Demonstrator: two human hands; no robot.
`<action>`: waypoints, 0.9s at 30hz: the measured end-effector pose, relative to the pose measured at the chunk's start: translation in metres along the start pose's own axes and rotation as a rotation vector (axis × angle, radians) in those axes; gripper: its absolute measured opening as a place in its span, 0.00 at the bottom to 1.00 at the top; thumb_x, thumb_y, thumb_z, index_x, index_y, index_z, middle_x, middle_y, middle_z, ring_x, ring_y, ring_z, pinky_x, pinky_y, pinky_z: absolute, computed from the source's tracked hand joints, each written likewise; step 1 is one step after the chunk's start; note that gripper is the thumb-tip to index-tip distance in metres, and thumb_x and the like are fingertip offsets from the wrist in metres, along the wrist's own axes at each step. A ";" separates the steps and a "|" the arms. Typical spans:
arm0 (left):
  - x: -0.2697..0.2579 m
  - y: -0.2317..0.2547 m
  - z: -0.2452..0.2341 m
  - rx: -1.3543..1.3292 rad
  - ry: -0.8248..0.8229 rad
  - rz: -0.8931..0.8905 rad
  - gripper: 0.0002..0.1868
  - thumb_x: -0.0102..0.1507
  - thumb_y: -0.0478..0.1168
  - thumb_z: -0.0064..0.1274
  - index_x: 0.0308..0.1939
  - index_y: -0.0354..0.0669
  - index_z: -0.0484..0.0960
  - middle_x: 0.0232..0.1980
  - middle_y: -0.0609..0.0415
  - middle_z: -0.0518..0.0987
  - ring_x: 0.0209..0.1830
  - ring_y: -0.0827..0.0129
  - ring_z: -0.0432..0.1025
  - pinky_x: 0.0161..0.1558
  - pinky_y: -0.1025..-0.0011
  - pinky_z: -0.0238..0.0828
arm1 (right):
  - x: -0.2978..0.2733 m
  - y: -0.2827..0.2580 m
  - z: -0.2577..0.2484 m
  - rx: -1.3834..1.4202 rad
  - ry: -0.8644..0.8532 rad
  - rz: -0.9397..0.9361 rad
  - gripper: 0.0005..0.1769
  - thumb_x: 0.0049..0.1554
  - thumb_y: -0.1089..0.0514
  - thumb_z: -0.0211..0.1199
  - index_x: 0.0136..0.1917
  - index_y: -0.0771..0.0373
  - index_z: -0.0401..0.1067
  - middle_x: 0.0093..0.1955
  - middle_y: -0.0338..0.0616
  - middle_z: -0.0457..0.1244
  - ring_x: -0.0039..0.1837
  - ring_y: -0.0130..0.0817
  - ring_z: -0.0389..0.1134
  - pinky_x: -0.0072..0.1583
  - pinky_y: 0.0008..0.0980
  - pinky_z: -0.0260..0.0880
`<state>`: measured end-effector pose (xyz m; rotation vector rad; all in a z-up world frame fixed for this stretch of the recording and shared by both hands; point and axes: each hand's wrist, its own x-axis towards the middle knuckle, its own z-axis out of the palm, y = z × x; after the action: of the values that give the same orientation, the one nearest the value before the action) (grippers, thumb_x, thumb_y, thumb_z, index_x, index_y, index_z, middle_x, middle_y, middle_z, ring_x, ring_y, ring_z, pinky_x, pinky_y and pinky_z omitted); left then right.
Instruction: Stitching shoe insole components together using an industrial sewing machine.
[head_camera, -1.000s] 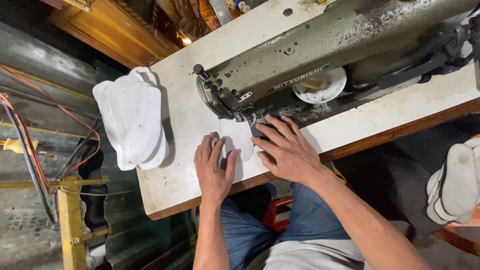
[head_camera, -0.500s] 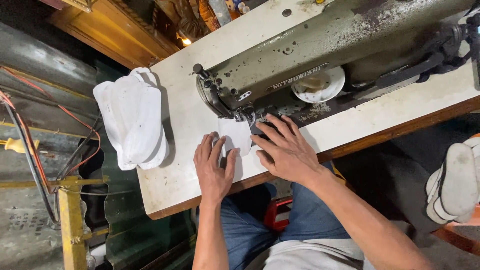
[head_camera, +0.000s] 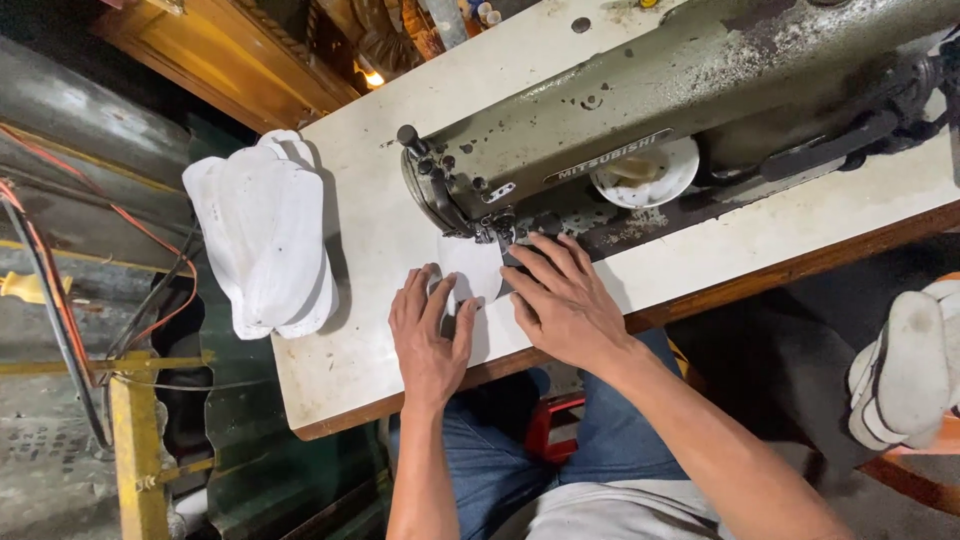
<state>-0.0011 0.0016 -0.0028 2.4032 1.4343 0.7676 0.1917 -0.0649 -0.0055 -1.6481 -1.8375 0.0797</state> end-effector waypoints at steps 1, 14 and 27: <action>0.000 -0.001 0.001 -0.001 0.000 -0.001 0.20 0.66 0.52 0.57 0.58 0.49 0.84 0.65 0.45 0.76 0.74 0.52 0.64 0.74 0.48 0.52 | 0.000 0.000 -0.001 -0.001 -0.002 0.000 0.18 0.64 0.53 0.54 0.60 0.60 0.78 0.67 0.52 0.66 0.77 0.51 0.57 0.77 0.58 0.50; 0.034 -0.017 -0.003 -0.343 -0.083 -0.200 0.18 0.69 0.41 0.49 0.62 0.44 0.79 0.70 0.40 0.71 0.77 0.44 0.58 0.74 0.44 0.52 | -0.001 0.001 0.004 -0.011 0.027 -0.019 0.16 0.63 0.55 0.54 0.59 0.59 0.79 0.65 0.50 0.67 0.76 0.49 0.59 0.76 0.56 0.53; 0.087 -0.060 0.032 -0.018 -0.231 0.180 0.27 0.69 0.39 0.43 0.74 0.53 0.69 0.80 0.48 0.60 0.82 0.51 0.49 0.77 0.48 0.47 | 0.002 0.000 0.003 -0.020 0.011 -0.010 0.18 0.64 0.54 0.53 0.61 0.59 0.78 0.66 0.54 0.65 0.78 0.53 0.57 0.76 0.57 0.52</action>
<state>0.0053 0.1087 -0.0290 2.5354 1.1311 0.5159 0.1906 -0.0621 -0.0069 -1.6499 -1.8441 0.0484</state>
